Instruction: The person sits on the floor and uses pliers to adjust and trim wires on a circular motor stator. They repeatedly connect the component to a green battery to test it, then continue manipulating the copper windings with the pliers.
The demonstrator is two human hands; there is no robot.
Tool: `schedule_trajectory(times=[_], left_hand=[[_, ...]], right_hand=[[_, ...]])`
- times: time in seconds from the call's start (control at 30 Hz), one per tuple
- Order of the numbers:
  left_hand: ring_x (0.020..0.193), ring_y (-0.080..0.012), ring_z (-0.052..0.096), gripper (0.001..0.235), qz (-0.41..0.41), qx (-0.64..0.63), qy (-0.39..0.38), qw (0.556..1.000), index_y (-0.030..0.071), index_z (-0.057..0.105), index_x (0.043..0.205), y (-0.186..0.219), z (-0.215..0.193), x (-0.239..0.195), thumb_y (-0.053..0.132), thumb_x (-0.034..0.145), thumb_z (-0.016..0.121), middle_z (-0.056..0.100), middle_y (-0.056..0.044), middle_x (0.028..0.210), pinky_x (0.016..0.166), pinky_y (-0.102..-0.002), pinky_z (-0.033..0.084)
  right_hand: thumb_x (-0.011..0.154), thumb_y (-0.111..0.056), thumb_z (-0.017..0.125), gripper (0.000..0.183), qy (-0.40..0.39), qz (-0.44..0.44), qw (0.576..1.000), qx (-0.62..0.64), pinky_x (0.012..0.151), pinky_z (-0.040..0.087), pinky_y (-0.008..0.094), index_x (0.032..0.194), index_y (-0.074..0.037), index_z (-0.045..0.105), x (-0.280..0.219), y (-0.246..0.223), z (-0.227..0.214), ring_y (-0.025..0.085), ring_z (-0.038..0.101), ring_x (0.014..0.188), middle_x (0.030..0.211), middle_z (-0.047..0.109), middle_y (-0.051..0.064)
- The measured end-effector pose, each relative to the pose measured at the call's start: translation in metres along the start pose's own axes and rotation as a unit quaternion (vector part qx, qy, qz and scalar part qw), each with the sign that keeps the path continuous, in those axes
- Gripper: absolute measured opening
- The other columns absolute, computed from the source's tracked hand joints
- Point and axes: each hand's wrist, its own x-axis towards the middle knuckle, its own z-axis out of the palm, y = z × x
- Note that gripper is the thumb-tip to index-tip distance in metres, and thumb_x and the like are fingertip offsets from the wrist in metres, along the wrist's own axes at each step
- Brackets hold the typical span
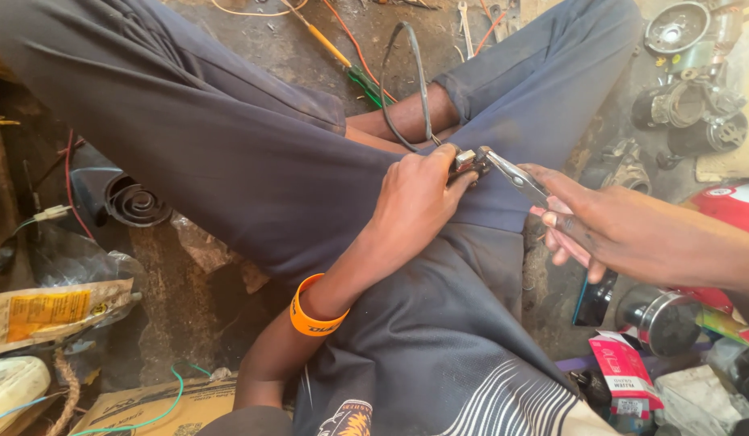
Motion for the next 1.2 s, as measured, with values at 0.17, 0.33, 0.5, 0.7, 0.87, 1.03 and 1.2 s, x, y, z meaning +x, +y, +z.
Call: schedule_trajectory(times=[0.17, 0.33, 0.5, 0.7, 0.87, 1.03, 1.2], left_hand=[[0.078, -0.0441, 0.067, 0.026, 0.015, 0.003, -0.001, 1.0, 0.002, 0.065, 0.094, 0.002, 0.002, 0.0, 0.026, 0.091, 0.073, 0.069, -0.022, 0.077, 0.069, -0.055, 0.051], [0.076, -0.0448, 0.067, 0.026, 0.016, 0.015, -0.003, 1.0, 0.002, 0.064, 0.096, 0.0, 0.005, -0.001, 0.026, 0.093, 0.072, 0.068, -0.023, 0.075, 0.068, -0.056, 0.051], [0.071, -0.0443, 0.067, 0.026, 0.026, 0.034, 0.008, 0.999, 0.001, 0.064, 0.098, -0.001, 0.011, -0.002, 0.025, 0.094, 0.071, 0.067, -0.022, 0.071, 0.064, -0.056, 0.051], [0.064, -0.0431, 0.067, 0.026, 0.038, 0.072, 0.01, 0.997, 0.0, 0.062, 0.098, -0.003, 0.021, -0.005, 0.025, 0.094, 0.07, 0.066, -0.022, 0.067, 0.058, -0.054, 0.053], [0.064, -0.0416, 0.068, 0.024, 0.048, 0.081, 0.003, 0.996, 0.002, 0.06, 0.098, -0.006, 0.026, -0.005, 0.024, 0.096, 0.068, 0.069, -0.02, 0.069, 0.058, -0.053, 0.053], [0.064, -0.0413, 0.069, 0.024, 0.05, 0.096, 0.009, 0.994, 0.002, 0.059, 0.098, -0.009, 0.029, -0.003, 0.024, 0.096, 0.067, 0.069, -0.019, 0.07, 0.058, -0.053, 0.053], [0.063, -0.0415, 0.069, 0.023, 0.048, 0.122, 0.031, 0.991, 0.002, 0.06, 0.099, -0.013, 0.036, -0.004, 0.024, 0.097, 0.066, 0.068, -0.02, 0.069, 0.057, -0.052, 0.054]], right_hand=[[0.102, -0.028, 0.048, 0.074, -0.014, 0.027, 0.999, -0.012, 0.064, 0.062, 0.034, 0.169, -0.034, 0.016, -0.002, 0.002, -0.001, 0.019, 0.071, 0.084, 0.096, 0.065, 0.005], [0.101, -0.029, 0.048, 0.075, -0.026, 0.031, 0.998, -0.041, 0.064, 0.062, 0.034, 0.169, -0.035, 0.015, 0.0, 0.002, -0.003, 0.017, 0.071, 0.083, 0.095, 0.066, 0.003], [0.103, -0.029, 0.043, 0.071, -0.034, 0.027, 0.999, -0.022, 0.065, 0.061, 0.034, 0.168, -0.033, 0.015, 0.004, 0.01, -0.004, 0.017, 0.07, 0.081, 0.095, 0.067, 0.003], [0.108, -0.026, 0.038, 0.065, -0.053, -0.111, 0.985, 0.119, 0.07, 0.06, 0.032, 0.17, -0.021, 0.02, 0.004, 0.023, -0.002, 0.018, 0.065, 0.073, 0.089, 0.059, 0.008], [0.106, -0.024, 0.042, 0.065, -0.045, -0.059, 0.963, 0.26, 0.052, 0.051, 0.032, 0.169, -0.026, 0.024, 0.011, 0.018, 0.017, 0.014, 0.052, 0.061, 0.078, 0.051, 0.004], [0.102, -0.024, 0.043, 0.052, -0.004, -0.04, 0.927, 0.372, 0.044, 0.04, 0.028, 0.154, -0.027, 0.039, 0.018, 0.005, 0.037, 0.01, 0.04, 0.054, 0.07, 0.042, 0.0], [0.101, -0.024, 0.046, 0.044, 0.025, -0.02, 0.916, 0.399, 0.043, 0.037, 0.028, 0.145, -0.025, 0.044, 0.024, 0.005, 0.047, 0.009, 0.038, 0.053, 0.067, 0.039, -0.001]])
